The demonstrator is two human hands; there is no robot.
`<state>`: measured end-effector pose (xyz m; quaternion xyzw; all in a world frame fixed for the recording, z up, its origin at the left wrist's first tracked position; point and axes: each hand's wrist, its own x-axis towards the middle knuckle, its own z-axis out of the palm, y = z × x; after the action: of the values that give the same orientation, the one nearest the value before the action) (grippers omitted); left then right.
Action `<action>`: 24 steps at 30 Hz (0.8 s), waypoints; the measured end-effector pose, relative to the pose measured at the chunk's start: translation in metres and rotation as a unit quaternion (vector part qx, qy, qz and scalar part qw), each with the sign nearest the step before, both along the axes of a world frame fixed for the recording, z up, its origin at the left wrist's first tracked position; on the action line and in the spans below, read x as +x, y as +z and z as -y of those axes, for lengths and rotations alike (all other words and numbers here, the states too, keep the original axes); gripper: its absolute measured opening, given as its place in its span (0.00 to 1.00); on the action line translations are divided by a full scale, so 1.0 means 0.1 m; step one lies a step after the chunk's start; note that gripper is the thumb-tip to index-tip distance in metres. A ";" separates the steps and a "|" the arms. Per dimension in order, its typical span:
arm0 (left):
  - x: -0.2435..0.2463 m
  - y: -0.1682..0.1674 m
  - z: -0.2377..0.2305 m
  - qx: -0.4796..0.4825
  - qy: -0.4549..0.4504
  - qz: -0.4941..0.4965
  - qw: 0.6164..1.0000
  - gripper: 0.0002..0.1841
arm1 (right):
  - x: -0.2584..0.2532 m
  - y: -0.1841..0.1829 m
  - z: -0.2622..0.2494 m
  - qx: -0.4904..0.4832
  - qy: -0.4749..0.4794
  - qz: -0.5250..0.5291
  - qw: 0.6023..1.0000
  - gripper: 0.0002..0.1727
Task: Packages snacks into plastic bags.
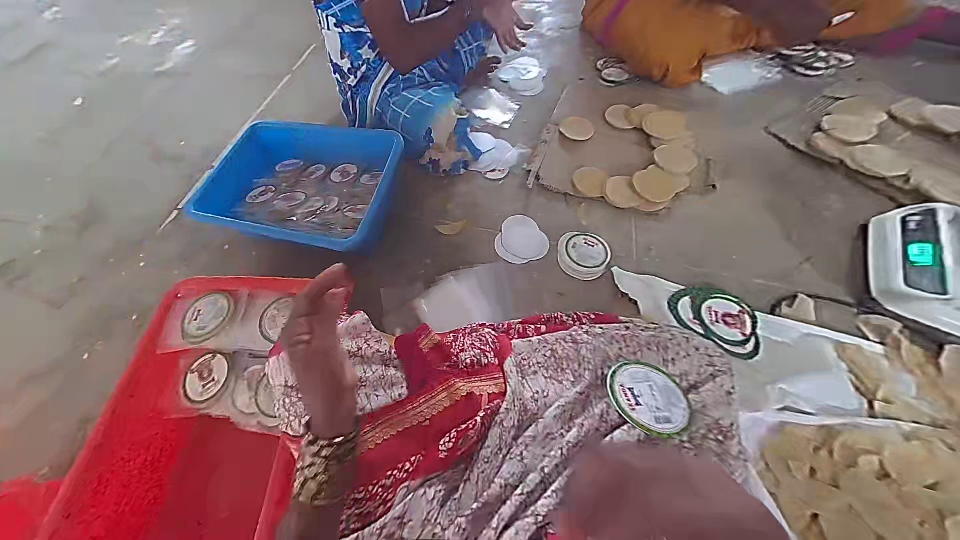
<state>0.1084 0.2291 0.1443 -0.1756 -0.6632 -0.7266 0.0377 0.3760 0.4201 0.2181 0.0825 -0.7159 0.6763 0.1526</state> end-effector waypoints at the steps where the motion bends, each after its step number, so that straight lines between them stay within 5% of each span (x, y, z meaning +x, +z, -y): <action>1: -0.02 -0.01 -0.20 0.008 -0.022 0.009 1.000 0.13 | -0.16 -0.23 -0.11 0.077 -0.073 0.021 0.994 0.16; 4: -0.11 -0.09 -0.75 0.024 -0.069 0.029 0.997 0.12 | -0.69 -0.90 -0.37 0.232 -0.201 0.126 0.943 0.13; 8: -0.20 -0.39 -1.08 -0.057 -0.106 0.039 0.992 0.14 | -1.44 -1.21 -0.43 0.329 -0.063 0.371 0.866 0.18; 11: -0.15 -0.55 -1.10 -0.095 -0.129 0.112 0.981 0.14 | -1.92 -1.66 -0.30 0.409 -0.030 0.403 0.818 0.22; 16: -0.12 -0.58 -1.11 -0.059 -0.125 0.158 0.978 0.12 | -2.06 -2.40 -0.13 0.489 -0.007 0.355 0.797 0.40; 21: -0.17 -0.65 -1.23 -0.012 -0.124 0.202 0.972 0.12 | -2.01 -2.30 -0.20 0.500 0.026 0.394 0.771 0.26; 24: -0.18 -0.72 -1.27 -0.059 -0.103 0.163 0.979 0.14 | -1.89 -2.21 -0.34 0.438 -0.060 0.344 0.828 0.15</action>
<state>0.0902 0.3558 0.0724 -0.1237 -0.6806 -0.7051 -0.1562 0.1875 0.4537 -0.0025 -0.1401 -0.9468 0.2655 -0.1156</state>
